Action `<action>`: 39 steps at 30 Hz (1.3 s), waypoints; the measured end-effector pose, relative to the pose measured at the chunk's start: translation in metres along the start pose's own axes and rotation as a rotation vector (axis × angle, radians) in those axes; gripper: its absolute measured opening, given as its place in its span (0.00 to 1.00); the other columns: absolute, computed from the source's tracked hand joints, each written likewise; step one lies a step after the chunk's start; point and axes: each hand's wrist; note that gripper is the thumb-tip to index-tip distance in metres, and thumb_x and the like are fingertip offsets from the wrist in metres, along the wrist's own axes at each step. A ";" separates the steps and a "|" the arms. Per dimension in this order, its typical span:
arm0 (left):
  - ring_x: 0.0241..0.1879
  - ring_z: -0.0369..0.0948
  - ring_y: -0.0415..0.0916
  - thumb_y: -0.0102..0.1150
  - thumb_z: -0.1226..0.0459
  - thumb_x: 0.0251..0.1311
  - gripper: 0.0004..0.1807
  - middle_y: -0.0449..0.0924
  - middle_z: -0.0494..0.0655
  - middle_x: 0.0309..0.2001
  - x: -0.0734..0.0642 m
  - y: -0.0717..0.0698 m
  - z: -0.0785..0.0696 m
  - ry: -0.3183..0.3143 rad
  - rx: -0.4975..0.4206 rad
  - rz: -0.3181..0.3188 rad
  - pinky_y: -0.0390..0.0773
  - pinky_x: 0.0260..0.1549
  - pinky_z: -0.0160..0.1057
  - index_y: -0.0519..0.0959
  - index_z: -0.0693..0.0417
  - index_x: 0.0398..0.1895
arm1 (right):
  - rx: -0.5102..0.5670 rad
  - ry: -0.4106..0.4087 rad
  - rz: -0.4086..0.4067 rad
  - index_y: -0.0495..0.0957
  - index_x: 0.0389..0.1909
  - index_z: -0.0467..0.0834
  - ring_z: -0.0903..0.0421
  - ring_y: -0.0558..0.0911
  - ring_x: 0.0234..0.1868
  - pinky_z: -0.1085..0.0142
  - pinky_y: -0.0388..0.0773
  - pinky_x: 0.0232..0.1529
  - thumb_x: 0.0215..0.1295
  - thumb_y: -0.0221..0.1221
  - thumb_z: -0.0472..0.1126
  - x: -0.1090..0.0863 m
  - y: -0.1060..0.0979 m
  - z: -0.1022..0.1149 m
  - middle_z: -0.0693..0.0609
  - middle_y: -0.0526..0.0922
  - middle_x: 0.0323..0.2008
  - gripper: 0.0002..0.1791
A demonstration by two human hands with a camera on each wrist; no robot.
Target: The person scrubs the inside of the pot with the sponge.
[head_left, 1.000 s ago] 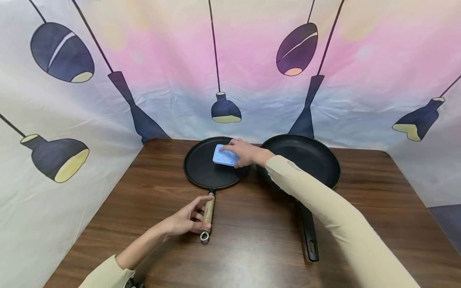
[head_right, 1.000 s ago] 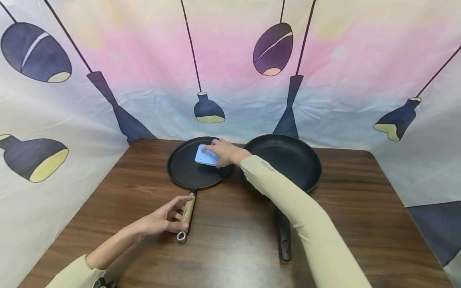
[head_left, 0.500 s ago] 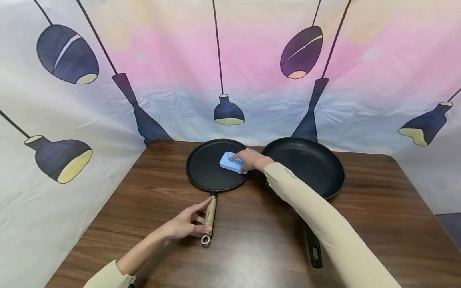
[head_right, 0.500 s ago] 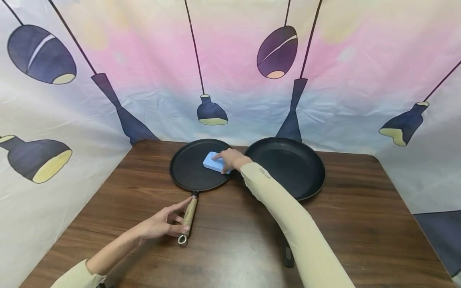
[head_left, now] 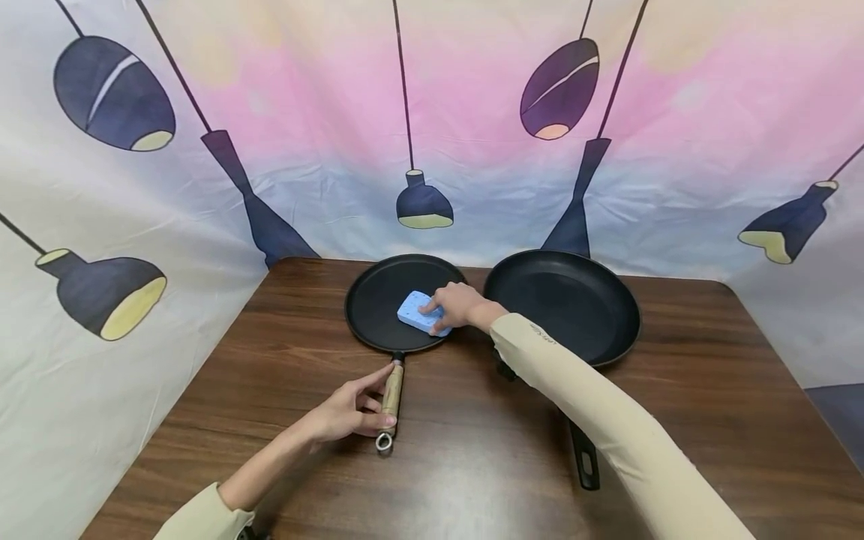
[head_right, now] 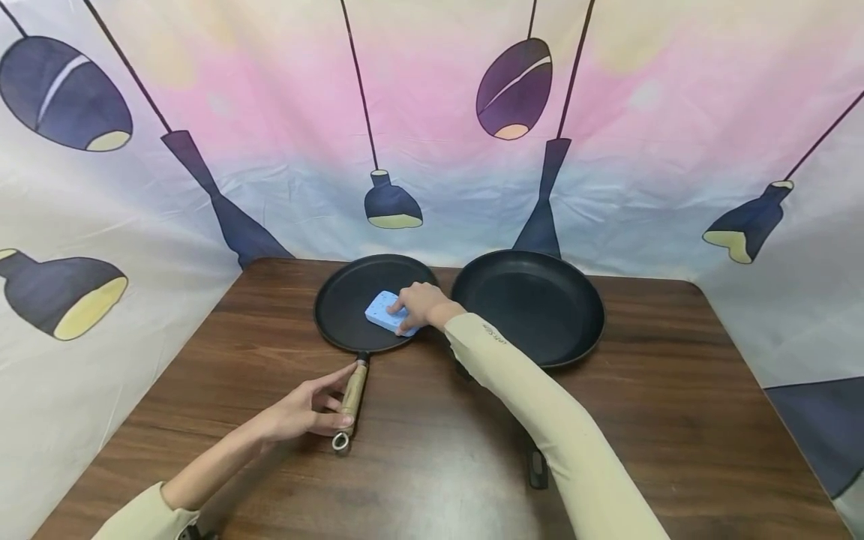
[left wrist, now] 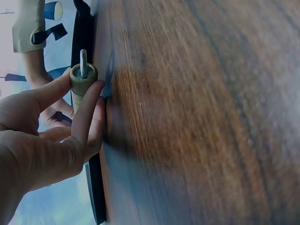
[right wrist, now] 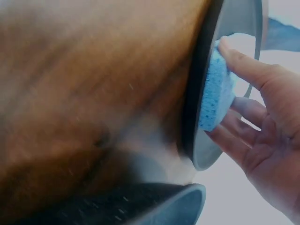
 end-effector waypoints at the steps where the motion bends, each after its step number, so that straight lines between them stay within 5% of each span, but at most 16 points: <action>1: 0.44 0.39 0.78 0.70 0.66 0.63 0.52 0.61 0.69 0.63 0.000 -0.001 -0.001 -0.004 0.001 0.000 0.89 0.43 0.38 0.47 0.54 0.83 | -0.011 -0.007 -0.007 0.74 0.69 0.57 0.48 0.78 0.67 0.56 0.82 0.61 0.67 0.67 0.54 -0.001 0.002 0.002 0.54 0.76 0.69 0.30; 5: 0.44 0.39 0.78 0.70 0.66 0.63 0.52 0.61 0.70 0.64 -0.001 -0.004 -0.004 -0.016 0.003 0.003 0.89 0.43 0.38 0.47 0.55 0.83 | -0.033 -0.043 -0.039 0.71 0.71 0.57 0.45 0.84 0.56 0.57 0.84 0.56 0.72 0.62 0.53 -0.003 0.011 0.013 0.49 0.70 0.73 0.29; 9: 0.43 0.39 0.78 0.70 0.68 0.62 0.53 0.62 0.71 0.64 0.000 -0.006 -0.008 -0.013 0.016 0.013 0.89 0.42 0.37 0.46 0.57 0.83 | -0.043 -0.073 -0.047 0.71 0.72 0.58 0.47 0.85 0.36 0.66 0.80 0.33 0.72 0.61 0.52 0.000 0.015 0.025 0.46 0.68 0.74 0.28; 14: 0.43 0.38 0.80 0.72 0.68 0.60 0.53 0.64 0.70 0.63 0.004 -0.007 -0.007 -0.005 0.007 0.006 0.90 0.42 0.40 0.48 0.59 0.82 | -0.036 -0.094 -0.054 0.71 0.71 0.60 0.57 0.69 0.16 0.72 0.61 0.19 0.72 0.62 0.51 0.005 0.017 0.039 0.48 0.67 0.74 0.27; 19: 0.43 0.40 0.80 0.75 0.69 0.57 0.53 0.64 0.69 0.62 0.004 -0.005 -0.004 -0.033 -0.033 -0.014 0.90 0.42 0.42 0.52 0.60 0.81 | -0.014 -0.107 -0.060 0.72 0.70 0.59 0.61 0.60 0.12 0.73 0.57 0.17 0.73 0.62 0.49 0.012 0.025 0.051 0.48 0.66 0.75 0.26; 23: 0.43 0.41 0.79 0.75 0.71 0.56 0.54 0.62 0.68 0.61 0.002 -0.003 -0.003 -0.047 -0.060 -0.020 0.90 0.41 0.43 0.52 0.60 0.81 | -0.020 -0.118 -0.079 0.71 0.71 0.59 0.58 0.78 0.21 0.75 0.60 0.18 0.73 0.61 0.49 0.021 0.030 0.054 0.48 0.64 0.76 0.27; 26: 0.43 0.41 0.78 0.75 0.70 0.55 0.54 0.61 0.67 0.61 0.003 0.000 -0.003 -0.043 -0.066 -0.017 0.90 0.41 0.43 0.52 0.60 0.81 | -0.037 -0.106 -0.085 0.70 0.72 0.60 0.55 0.88 0.44 0.76 0.65 0.21 0.73 0.61 0.48 0.030 0.030 0.055 0.49 0.63 0.78 0.27; 31: 0.43 0.41 0.79 0.76 0.69 0.56 0.53 0.61 0.67 0.60 0.003 0.000 -0.002 -0.022 -0.038 -0.017 0.90 0.41 0.41 0.53 0.61 0.81 | -0.055 -0.047 -0.080 0.67 0.73 0.63 0.52 0.71 0.74 0.73 0.77 0.30 0.75 0.58 0.46 0.050 0.029 0.060 0.51 0.59 0.80 0.28; 34: 0.43 0.40 0.80 0.76 0.69 0.56 0.53 0.62 0.66 0.60 0.003 0.001 -0.002 -0.024 -0.036 -0.016 0.90 0.40 0.42 0.53 0.61 0.81 | -0.065 -0.017 -0.091 0.66 0.74 0.63 0.52 0.63 0.79 0.69 0.85 0.43 0.77 0.57 0.44 0.061 0.027 0.063 0.51 0.59 0.80 0.28; 39: 0.43 0.41 0.79 0.76 0.69 0.55 0.53 0.64 0.66 0.59 0.004 0.001 -0.004 -0.033 -0.026 -0.019 0.90 0.41 0.44 0.53 0.61 0.81 | -0.091 0.039 -0.127 0.64 0.75 0.64 0.52 0.65 0.77 0.65 0.85 0.54 0.77 0.56 0.42 0.078 0.024 0.063 0.49 0.59 0.80 0.29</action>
Point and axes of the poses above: each hand's wrist, its own x-axis towards the middle knuckle, its own y-axis out of the palm, z = x × y
